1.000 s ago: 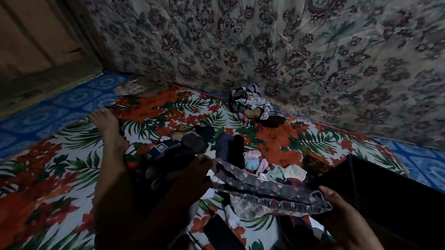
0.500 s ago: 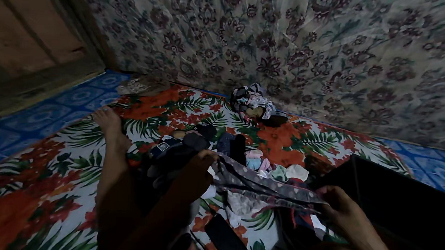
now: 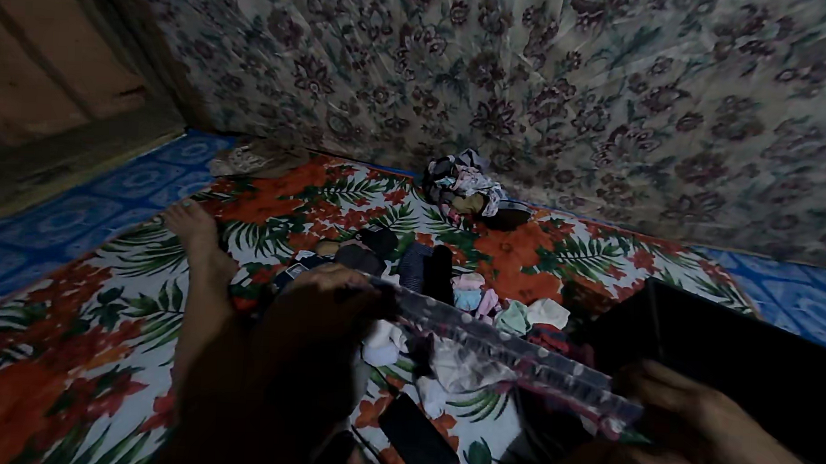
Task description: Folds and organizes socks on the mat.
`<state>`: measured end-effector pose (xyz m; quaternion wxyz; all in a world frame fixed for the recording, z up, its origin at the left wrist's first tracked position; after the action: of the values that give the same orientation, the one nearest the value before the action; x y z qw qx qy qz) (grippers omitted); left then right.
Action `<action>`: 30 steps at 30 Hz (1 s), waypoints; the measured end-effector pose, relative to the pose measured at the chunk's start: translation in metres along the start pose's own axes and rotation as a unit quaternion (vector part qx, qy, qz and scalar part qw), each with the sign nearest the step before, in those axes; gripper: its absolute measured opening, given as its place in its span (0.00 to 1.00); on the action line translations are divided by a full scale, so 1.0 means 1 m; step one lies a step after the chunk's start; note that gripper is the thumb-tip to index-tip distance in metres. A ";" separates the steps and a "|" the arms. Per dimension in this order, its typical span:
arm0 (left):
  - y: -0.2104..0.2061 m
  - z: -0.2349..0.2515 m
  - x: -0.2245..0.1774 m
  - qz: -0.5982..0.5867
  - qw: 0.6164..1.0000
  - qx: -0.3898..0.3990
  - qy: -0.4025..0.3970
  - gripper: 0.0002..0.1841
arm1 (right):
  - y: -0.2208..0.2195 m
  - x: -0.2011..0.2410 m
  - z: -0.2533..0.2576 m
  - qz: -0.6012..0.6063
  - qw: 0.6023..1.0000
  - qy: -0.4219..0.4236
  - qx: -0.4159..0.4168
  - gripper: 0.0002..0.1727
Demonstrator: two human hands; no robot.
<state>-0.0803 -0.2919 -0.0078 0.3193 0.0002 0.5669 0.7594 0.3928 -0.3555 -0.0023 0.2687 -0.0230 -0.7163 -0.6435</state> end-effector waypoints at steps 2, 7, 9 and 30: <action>0.014 -0.006 0.004 -0.045 0.996 0.071 0.032 0.16 | 0.016 -0.003 -0.013 0.093 0.995 0.034 -0.007 0.12; 0.031 -0.013 -0.019 -0.314 0.945 -0.017 0.092 0.03 | 0.027 -0.005 -0.027 0.353 0.935 -0.014 -0.027 0.05; 0.005 -0.005 0.000 -0.427 0.904 -0.004 -0.019 0.03 | 0.016 -0.013 -0.017 0.402 0.913 -0.031 -0.055 0.08; -0.210 -0.008 -0.088 -0.197 0.895 0.371 -0.151 0.15 | -0.141 -0.122 0.087 0.162 0.905 -0.376 0.116 0.23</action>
<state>0.0886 -0.3095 -0.1595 0.5204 0.1217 0.7411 0.4064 0.4125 -0.2606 -0.1838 0.0811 -0.3475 -0.8200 -0.4475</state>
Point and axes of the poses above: each hand's wrist, its own z-axis towards the middle knuckle, its own y-axis out of the back of the hand, x = y × z, the point moved 3 cm from there along z, towards the middle knuckle, and after that the axes turned 11 degrees about -y, right-handed, at the moved point
